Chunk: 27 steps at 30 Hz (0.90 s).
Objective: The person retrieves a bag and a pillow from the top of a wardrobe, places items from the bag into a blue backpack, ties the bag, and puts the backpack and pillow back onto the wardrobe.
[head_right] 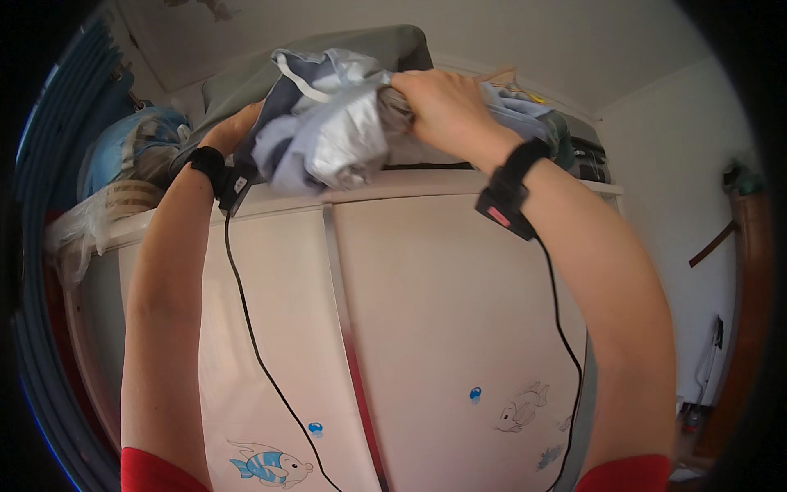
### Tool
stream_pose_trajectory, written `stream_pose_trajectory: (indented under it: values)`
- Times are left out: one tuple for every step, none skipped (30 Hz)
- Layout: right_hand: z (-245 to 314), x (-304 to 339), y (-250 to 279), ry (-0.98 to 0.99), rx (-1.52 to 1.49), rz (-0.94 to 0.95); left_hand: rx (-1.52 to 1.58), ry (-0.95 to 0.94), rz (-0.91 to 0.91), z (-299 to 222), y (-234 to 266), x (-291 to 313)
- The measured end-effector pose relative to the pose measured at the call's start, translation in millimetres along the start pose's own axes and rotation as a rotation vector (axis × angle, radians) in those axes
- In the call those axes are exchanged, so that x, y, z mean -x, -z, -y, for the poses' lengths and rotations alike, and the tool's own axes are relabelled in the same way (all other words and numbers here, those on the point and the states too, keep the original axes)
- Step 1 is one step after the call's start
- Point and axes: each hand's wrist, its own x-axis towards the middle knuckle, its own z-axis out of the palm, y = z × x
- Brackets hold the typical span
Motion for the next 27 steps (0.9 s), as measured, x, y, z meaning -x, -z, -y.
stream_pose_trajectory:
  values:
    - [3.2, -6.1, -13.6, -0.042, -0.033, 0.003, 0.281, 0.206, 0.080, 9.9, -1.9, -4.8]
    - [6.4, -11.6, -25.9, -0.043, -0.043, 0.001, 0.561, 0.413, 0.156, 19.0, -3.2, -11.5]
    - [8.7, -15.2, -38.8, -0.052, -0.036, 0.007, 0.478, 0.234, 0.065, 25.7, -6.4, -13.7]
    - [8.3, -17.4, -50.9, -0.061, -0.027, 0.013, 0.470, 0.242, 0.070, 32.3, -8.8, -15.9]
    - [5.5, -17.1, -68.2, -0.073, -0.030, 0.000, 0.521, 0.225, 0.052, 29.3, -10.0, -15.6]
    - [0.5, -17.0, -76.3, -0.079, -0.027, 0.007, 0.592, 0.192, 0.031, 21.7, -14.8, -18.5]
    - [-0.6, -16.6, -87.3, -0.070, -0.014, -0.013, 0.653, 0.176, 0.011, 21.0, -19.8, -15.1]
    - [7.2, -24.1, -91.4, -0.052, -0.011, -0.055, 0.378, 0.185, 0.024, 30.5, -8.1, -18.9]
    - [14.8, -31.7, -94.7, -0.046, 0.034, -0.028, 0.409, 0.143, 0.071, 55.2, -2.3, -24.3]
    - [12.0, -30.1, -106.3, -0.054, 0.036, -0.016, 0.527, 0.175, 0.064, 49.0, -17.0, -25.1]
    - [10.5, -31.0, -114.0, -0.061, 0.069, 0.018, 0.646, 0.204, 0.048, 39.1, -26.6, -24.2]
    - [9.3, -32.3, -122.1, -0.069, 0.101, 0.053, 0.763, 0.234, 0.030, 29.3, -36.3, -21.9]
    - [20.9, -43.7, -131.4, -0.072, 0.104, -0.027, 0.498, 0.252, 0.026, 58.4, -20.1, -30.2]
    - [21.2, -45.5, -143.3, -0.066, 0.101, -0.044, 0.444, 0.285, 0.021, 52.5, -23.3, -34.0]
    - [21.9, -48.0, -154.7, -0.075, 0.132, -0.019, 0.390, 0.319, 0.017, 46.3, -26.4, -37.3]
    - [24.0, -51.0, -163.8, -0.080, 0.155, 0.004, 0.332, 0.358, 0.013, 41.2, -27.1, -38.2]
    - [20.2, -48.4, -169.0, -0.106, 0.126, 0.061, 0.297, 0.279, 0.059, 23.4, -35.3, -28.7]
    - [15.5, -46.6, -169.5, -0.106, 0.126, 0.061, 0.250, 0.201, 0.098, 4.8, -35.1, -19.1]
    - [12.0, -45.4, -168.7, -0.106, 0.067, 0.109, 0.239, 0.206, 0.099, -12.0, -31.5, -11.6]
    - [8.7, -42.0, -171.0, -0.107, 0.011, 0.164, 0.292, 0.175, 0.133, -24.1, -33.0, -5.7]
    - [6.6, -38.3, -174.2, -0.140, -0.060, 0.235, 0.347, 0.144, 0.167, -30.6, -35.6, -3.4]
    - [9.7, -36.1, -174.5, -0.128, -0.118, 0.257, 0.339, 0.150, 0.167, -30.7, -34.1, -3.2]
    - [12.1, -32.1, -174.3, -0.127, -0.141, 0.267, 0.128, 0.089, 0.179, -30.9, -32.9, -3.4]
    - [13.9, -28.6, -173.5, -0.127, -0.164, 0.277, -0.082, 0.028, 0.192, -30.8, -31.6, -3.1]
    - [8.2, -26.4, -174.9, -0.130, -0.162, 0.279, -0.112, -0.120, 0.166, -37.9, -35.8, -0.4]
    - [2.3, -25.3, -176.0, -0.107, -0.185, 0.296, -0.109, -0.121, 0.168, -44.9, -40.6, 2.1]
    - [-2.9, -22.4, -177.4, -0.085, -0.208, 0.314, -0.206, -0.124, 0.189, -52.0, -45.2, 4.4]
